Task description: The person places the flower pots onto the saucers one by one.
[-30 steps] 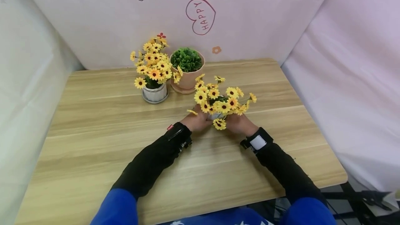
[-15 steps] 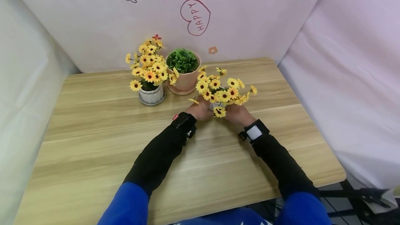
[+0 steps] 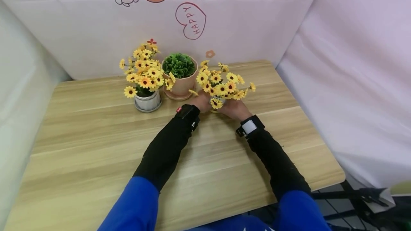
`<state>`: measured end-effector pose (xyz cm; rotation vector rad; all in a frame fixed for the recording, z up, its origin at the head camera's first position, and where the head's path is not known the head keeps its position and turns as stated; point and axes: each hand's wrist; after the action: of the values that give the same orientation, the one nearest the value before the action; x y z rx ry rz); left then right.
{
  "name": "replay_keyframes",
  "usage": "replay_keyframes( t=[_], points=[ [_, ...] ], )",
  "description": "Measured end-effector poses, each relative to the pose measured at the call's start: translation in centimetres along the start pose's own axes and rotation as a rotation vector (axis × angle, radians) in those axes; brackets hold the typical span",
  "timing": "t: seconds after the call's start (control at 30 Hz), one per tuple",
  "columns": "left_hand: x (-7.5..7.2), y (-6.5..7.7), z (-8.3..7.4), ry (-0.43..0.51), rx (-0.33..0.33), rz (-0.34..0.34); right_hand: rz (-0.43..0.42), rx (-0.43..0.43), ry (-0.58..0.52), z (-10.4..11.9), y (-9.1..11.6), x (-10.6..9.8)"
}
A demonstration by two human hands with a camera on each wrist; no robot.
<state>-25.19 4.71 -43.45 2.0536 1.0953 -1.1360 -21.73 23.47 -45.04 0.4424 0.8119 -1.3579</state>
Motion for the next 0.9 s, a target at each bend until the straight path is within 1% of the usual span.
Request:
replay_keyframes(
  t=[0.07,0.17,0.27,0.37,0.47,0.5,0.57,0.67,0.7,0.73,0.83,0.9],
  points=[
    [-0.2,-0.4,0.0,-0.006,-0.028,0.005,0.009,0.017,0.018,0.0,-0.5,0.1],
    [-0.4,-0.9,0.1,0.016,-0.064,0.008,0.042,0.092,0.063,-0.1,-1.2,0.0],
    [-0.5,-1.4,0.2,0.015,-0.063,0.003,0.080,0.158,0.101,-0.3,-1.9,0.0],
    [-0.5,-1.9,0.5,0.017,-0.062,-0.008,0.091,0.208,0.104,-0.4,-2.5,0.0],
    [-0.4,-2.4,1.0,0.027,-0.050,-0.043,0.077,0.201,0.086,-0.5,-3.1,0.2],
    [-0.4,-2.5,1.3,0.034,-0.038,-0.066,0.071,0.191,0.076,-0.4,-3.4,0.3],
    [-0.5,-2.5,1.9,0.066,-0.029,-0.116,0.054,0.161,0.057,-0.3,-3.9,0.6],
    [-0.5,-2.3,2.8,0.120,-0.012,-0.169,0.042,0.133,0.078,-0.1,-4.2,0.8],
    [-0.4,-2.1,3.0,0.142,-0.006,-0.177,0.043,0.128,0.099,-0.1,-4.1,0.8],
    [-0.4,-1.8,3.2,0.159,-0.013,-0.176,0.044,0.112,0.118,-0.1,-4.1,0.8],
    [-0.2,-1.1,3.9,0.217,-0.010,-0.167,0.063,0.073,0.169,0.2,-3.4,0.5],
    [-0.3,-0.4,4.1,0.253,-0.006,-0.147,0.064,0.084,0.186,0.6,-2.6,0.1]
  ],
)
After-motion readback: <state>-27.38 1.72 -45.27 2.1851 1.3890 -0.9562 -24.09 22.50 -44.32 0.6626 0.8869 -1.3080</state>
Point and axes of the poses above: each hand's wrist, its own y-axis away from the middle knuckle, its own x-axis out of the palm, z = x × y, and after that the axes turned 12 degrees about -z, right-handed
